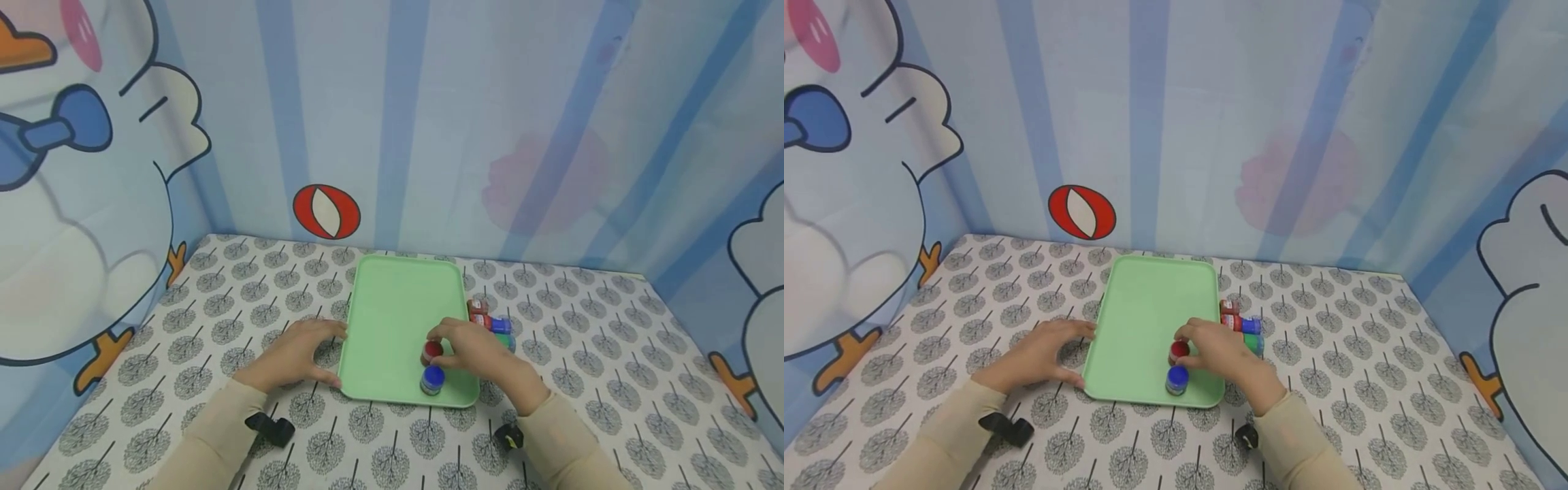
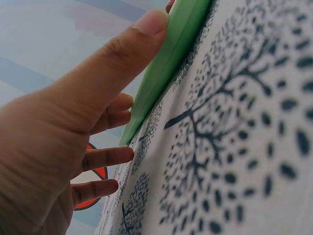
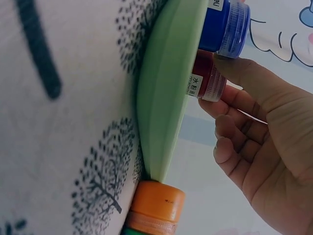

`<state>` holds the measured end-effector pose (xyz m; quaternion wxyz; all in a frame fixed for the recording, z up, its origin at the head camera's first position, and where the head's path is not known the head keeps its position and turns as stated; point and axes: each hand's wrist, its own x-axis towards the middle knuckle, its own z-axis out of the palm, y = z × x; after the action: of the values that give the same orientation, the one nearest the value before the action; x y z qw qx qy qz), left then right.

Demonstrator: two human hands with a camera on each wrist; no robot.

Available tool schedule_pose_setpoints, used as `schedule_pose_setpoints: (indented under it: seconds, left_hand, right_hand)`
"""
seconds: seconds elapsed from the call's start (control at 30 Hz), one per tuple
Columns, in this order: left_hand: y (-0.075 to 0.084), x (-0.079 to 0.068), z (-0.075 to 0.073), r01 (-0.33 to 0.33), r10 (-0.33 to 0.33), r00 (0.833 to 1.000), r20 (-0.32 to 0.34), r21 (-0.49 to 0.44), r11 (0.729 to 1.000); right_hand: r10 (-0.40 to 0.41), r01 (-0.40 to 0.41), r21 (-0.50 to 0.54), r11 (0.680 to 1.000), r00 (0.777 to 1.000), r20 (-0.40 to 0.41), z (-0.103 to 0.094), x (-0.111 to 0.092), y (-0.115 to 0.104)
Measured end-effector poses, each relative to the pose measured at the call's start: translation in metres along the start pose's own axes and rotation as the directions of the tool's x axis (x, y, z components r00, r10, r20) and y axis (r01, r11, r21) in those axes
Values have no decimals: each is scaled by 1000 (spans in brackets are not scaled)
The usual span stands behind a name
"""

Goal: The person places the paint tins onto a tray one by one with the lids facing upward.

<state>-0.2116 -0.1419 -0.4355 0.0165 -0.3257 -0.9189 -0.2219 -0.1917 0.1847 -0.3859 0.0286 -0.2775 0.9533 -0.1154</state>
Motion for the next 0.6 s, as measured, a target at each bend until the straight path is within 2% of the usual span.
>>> schedule_pose_setpoints:
  seconds: [0.37,0.6]
  left_hand:
    - [3,2,-5,-19,19,1000,-6,12,1000]
    - [2,0,-2,-9,8,1000,6,4,1000]
  right_hand:
    - [9,-9,10,1000,1000,3,-2,0,1]
    - [3,-4,27,1000,1000,14,-1,-1,2]
